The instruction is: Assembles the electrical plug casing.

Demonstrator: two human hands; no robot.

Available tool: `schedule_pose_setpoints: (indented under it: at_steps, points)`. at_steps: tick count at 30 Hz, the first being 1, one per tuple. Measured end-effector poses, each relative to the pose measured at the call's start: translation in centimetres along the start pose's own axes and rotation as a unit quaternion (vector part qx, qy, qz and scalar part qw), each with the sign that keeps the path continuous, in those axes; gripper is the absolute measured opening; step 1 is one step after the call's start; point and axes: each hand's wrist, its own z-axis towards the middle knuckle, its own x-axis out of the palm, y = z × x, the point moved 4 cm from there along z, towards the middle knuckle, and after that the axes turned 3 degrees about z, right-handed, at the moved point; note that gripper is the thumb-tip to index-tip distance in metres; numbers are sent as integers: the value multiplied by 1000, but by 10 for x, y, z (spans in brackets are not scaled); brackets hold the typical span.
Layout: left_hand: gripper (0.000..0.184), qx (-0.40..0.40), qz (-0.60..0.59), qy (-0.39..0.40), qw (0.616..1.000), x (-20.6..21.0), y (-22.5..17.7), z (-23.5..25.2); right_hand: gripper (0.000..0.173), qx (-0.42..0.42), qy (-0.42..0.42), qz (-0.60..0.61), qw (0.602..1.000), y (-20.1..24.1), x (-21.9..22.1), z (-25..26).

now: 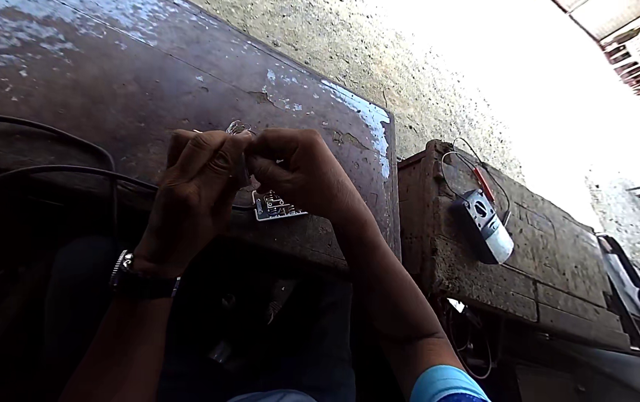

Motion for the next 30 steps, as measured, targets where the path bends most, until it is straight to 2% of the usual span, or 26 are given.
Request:
schedule_pose_setpoints:
  at_steps: [6,16,20,22,24,27,29,30]
  points:
    - [39,-4,-22,15,1000,-1,0,-1,9,-10,1,28,1000,-1,-2,-1]
    - [38,14,6,20,1000,0,-3,-6,5,16,-54,-43,997,-11,13,0]
    - [40,7,-28,-2,1000,-5,-3,-5,12,13,-75,53,996,-12,15,1]
    - [42,-20,-64,-9,998,-6,0,-3,14,26,-80,144,986,-12,14,1]
    - [45,-47,-93,-12,994,-5,3,0,17,80,-89,269,956,-17,14,1]
    - [49,-42,-123,-32,991,-1,9,0,30,140,-66,403,902,-28,15,4]
    - [50,-38,-129,-42,990,3,12,1,39,147,-44,445,882,-32,15,5]
    - [50,-38,-127,-42,990,4,12,1,39,152,-43,432,888,-32,14,5]
